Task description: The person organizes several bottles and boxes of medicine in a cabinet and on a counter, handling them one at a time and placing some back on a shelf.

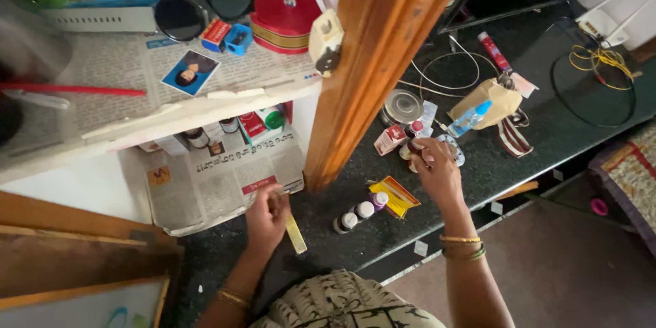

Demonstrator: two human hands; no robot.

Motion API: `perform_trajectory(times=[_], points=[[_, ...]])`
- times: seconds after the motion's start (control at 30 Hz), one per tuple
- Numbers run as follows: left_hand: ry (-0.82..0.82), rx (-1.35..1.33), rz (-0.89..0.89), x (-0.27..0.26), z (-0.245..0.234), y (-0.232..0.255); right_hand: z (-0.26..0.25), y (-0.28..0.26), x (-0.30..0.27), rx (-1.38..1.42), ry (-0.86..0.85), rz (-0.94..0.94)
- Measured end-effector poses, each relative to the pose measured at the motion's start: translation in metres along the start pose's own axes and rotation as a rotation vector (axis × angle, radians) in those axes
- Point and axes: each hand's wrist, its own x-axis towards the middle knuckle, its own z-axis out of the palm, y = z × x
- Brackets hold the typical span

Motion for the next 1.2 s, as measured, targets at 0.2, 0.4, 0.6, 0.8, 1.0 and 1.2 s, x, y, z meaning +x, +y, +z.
perform_trajectory(times=[0.2,0.4,0.6,0.8,1.0,1.2], points=[[-0.159,-0.097,0.06,-0.02,0.012,0.049,0.033,0.018,0.026,-0.121,-0.127,-0.063],[-0.226,-0.051,0.031,-0.029,0.005,0.068,0.063,0.033,0.058,-0.388,-0.324,-0.068],[-0.197,-0.032,-0.029,-0.039,-0.007,0.065,0.058,0.042,0.063,-0.494,-0.432,-0.004],[-0.183,-0.023,-0.081,-0.042,-0.016,0.073,0.007,-0.012,0.049,-0.413,-0.394,0.025],[-0.213,-0.038,0.03,-0.033,-0.022,0.092,-0.055,-0.088,0.009,0.065,-0.525,-0.211],[-0.332,-0.096,0.09,-0.029,-0.037,0.107,-0.034,-0.17,-0.024,0.247,-0.675,-0.664]])
